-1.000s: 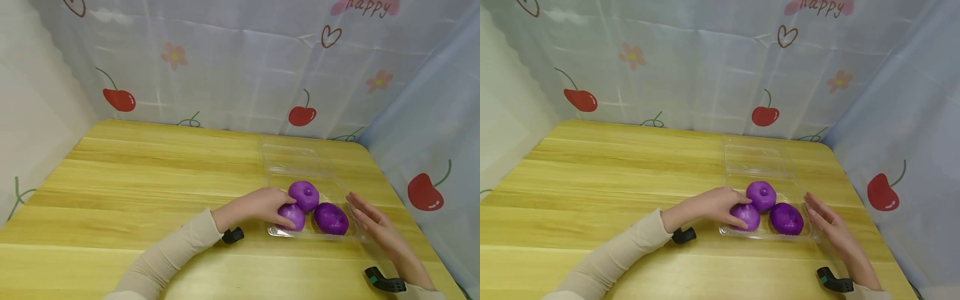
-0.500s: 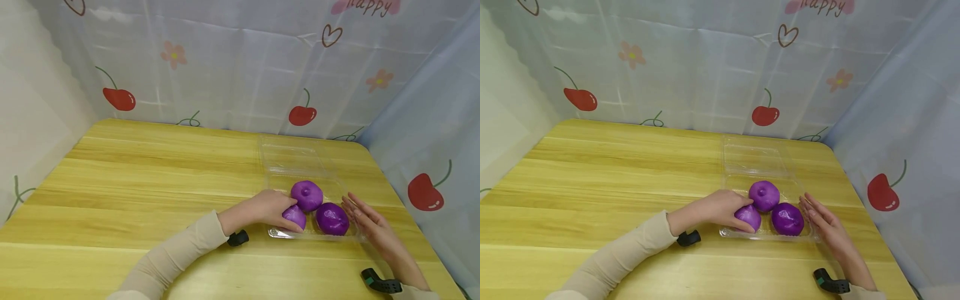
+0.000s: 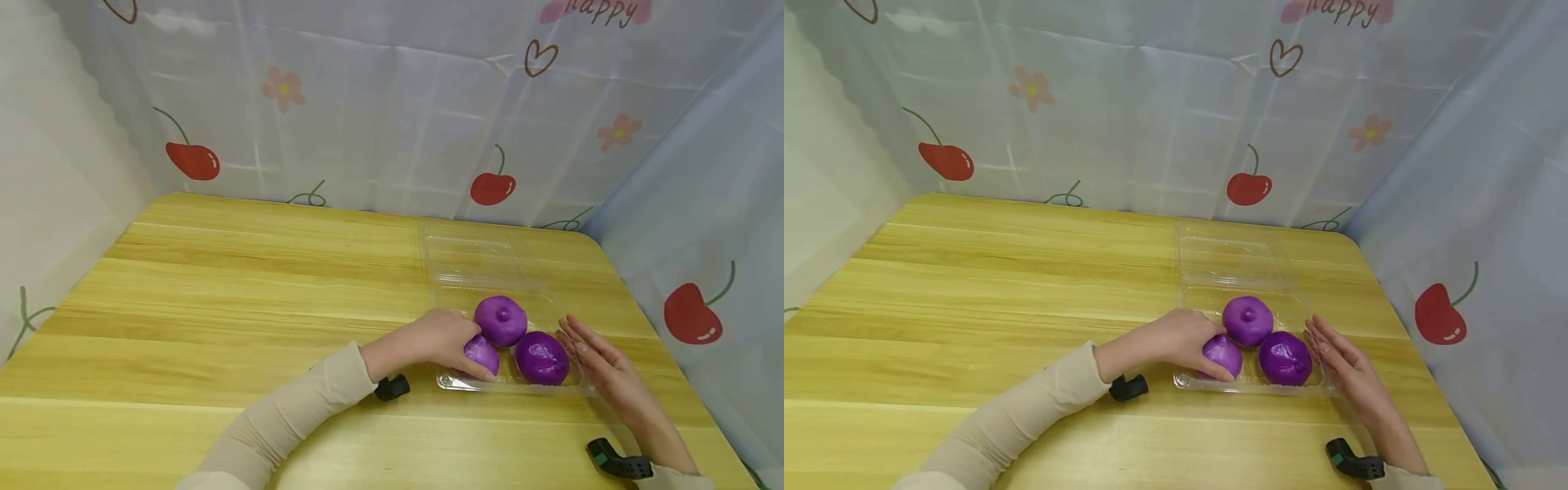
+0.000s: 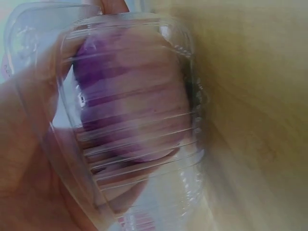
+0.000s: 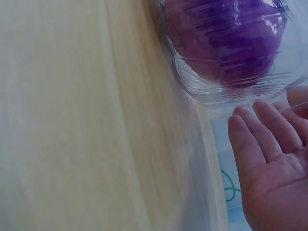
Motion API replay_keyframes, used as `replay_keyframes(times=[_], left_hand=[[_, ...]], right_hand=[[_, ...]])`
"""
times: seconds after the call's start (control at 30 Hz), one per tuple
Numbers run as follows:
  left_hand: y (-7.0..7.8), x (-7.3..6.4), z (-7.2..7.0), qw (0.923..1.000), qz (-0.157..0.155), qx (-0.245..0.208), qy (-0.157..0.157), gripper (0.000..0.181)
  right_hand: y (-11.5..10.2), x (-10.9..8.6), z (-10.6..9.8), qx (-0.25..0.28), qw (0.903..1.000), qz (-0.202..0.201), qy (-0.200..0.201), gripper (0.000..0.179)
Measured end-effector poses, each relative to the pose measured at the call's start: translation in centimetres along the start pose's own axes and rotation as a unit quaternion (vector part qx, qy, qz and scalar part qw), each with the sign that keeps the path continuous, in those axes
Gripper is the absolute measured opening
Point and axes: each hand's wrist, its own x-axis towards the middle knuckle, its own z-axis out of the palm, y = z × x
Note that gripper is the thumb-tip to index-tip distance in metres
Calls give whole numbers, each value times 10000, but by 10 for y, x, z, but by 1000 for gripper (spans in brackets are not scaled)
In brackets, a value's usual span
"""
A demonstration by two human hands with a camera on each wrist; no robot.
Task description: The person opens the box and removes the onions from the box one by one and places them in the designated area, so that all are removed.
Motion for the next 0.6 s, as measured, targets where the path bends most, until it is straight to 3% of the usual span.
replay_keyframes(times=[0.4, 0.6], left_hand=[[0, -1, 2, 9992, 122, 1, 384, 52], [2, -1, 1, 9987, 29, 498, 134, 56]], right_hand=[[-1, 0, 2, -30, 9999, 8, 118, 46], [-1, 0, 3, -83, 9997, 103, 210, 46]])
